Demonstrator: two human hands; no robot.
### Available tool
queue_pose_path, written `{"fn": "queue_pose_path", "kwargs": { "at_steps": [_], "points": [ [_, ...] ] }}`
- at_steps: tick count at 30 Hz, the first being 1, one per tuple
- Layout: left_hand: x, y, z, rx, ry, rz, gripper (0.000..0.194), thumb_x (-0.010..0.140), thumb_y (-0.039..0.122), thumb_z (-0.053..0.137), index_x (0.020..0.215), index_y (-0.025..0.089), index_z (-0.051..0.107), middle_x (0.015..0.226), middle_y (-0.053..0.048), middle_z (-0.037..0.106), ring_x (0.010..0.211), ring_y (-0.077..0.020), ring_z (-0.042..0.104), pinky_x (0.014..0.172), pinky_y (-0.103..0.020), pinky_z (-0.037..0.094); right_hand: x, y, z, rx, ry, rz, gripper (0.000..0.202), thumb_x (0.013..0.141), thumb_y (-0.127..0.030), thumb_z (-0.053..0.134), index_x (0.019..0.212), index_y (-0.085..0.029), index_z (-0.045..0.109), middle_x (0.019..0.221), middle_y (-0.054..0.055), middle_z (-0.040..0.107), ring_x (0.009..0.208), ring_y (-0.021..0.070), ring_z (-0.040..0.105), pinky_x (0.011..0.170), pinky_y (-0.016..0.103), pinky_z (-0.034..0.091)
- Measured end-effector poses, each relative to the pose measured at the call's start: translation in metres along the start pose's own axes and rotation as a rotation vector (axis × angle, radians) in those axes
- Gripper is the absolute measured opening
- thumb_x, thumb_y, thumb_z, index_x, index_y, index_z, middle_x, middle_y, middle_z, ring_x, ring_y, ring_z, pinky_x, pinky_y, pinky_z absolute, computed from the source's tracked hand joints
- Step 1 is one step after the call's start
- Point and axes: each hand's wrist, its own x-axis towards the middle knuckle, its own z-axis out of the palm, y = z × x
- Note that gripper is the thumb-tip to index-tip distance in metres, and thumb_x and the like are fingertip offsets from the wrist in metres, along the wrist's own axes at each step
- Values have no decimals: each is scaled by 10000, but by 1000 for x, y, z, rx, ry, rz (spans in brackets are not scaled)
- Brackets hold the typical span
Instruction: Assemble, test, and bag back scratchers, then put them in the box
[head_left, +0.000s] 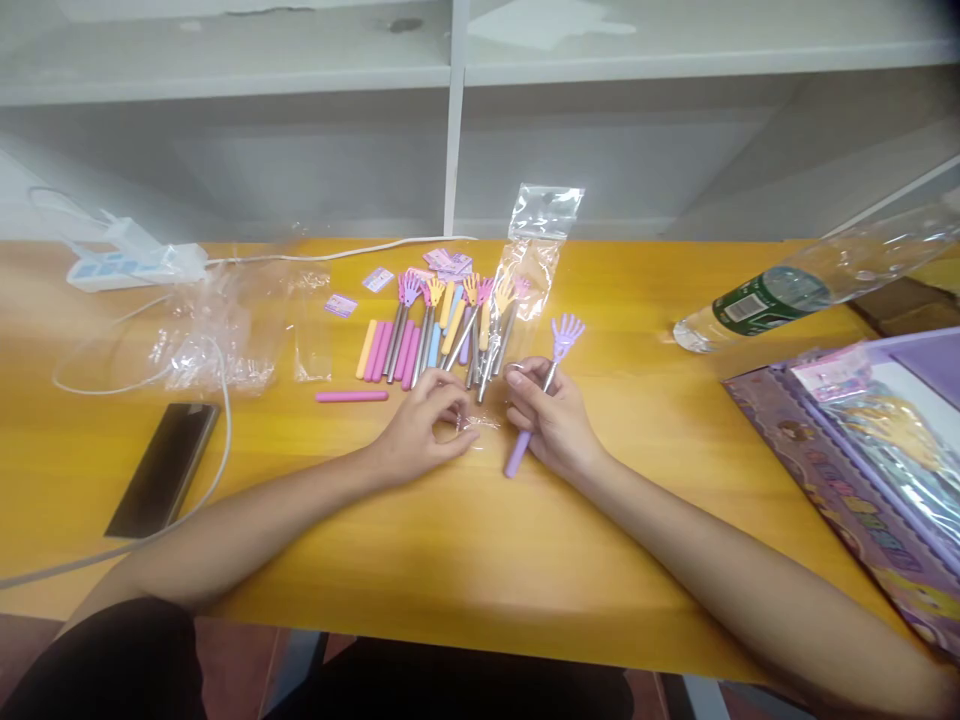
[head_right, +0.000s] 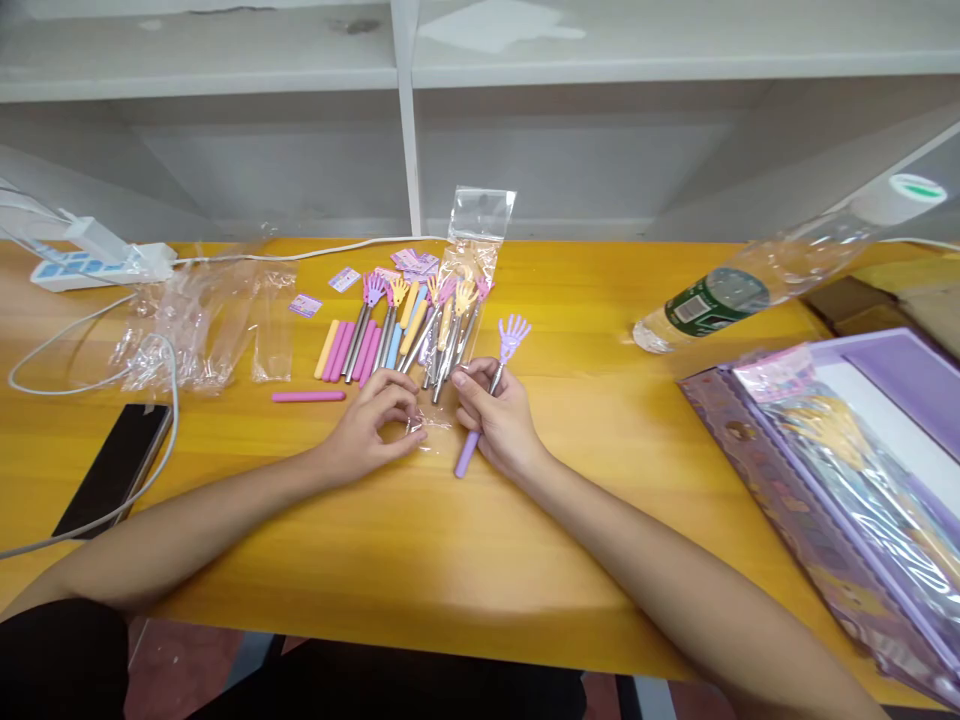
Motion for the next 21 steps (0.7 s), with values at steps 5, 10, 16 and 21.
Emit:
{"fn": "queue_pose_path", "kwargs": {
  "at_steps": [5,10,16,21],
  "points": [
    [1,-6,-2,-23,-98,14,321,948,220,749,1262,250,689,1244,-95,647,1063,-192,693,915,-347,635,-1,1,3,-23,-44,32,485,753,-411,970,932,-222,560,692,-98,416,467,12,167,413,184,153],
    [3,-12,-2,-106,-140,-34,531,907,178,767,1417,259,642,1251,-101,736,1037,-215,719,944,-395,618,-1,2,1,13,-73,47,357,807,-344,910,979,-215,625,726,-72,411,497,23,194,442,182,178],
    [2,-16,-1,-371,-14,-164,509,943,231,778,1429,213,629,1405,-148,668,1212,-239,709,1028,-367,600,4,-10,-16,38,-33,-99,269,835,-311,652,1066,-195,727,816,-15,348,575,78,304,475,216,288],
    [5,-19,-1,-430,111,-138,542,941,247,795,1447,237,600,1415,-136,651,1320,-256,658,1060,-357,595,-15,-9,-15,-327,-146,-79,402,1018,-454,621,1367,-259,653,828,-5,494,579,118,471,490,257,420]
  ]
}}
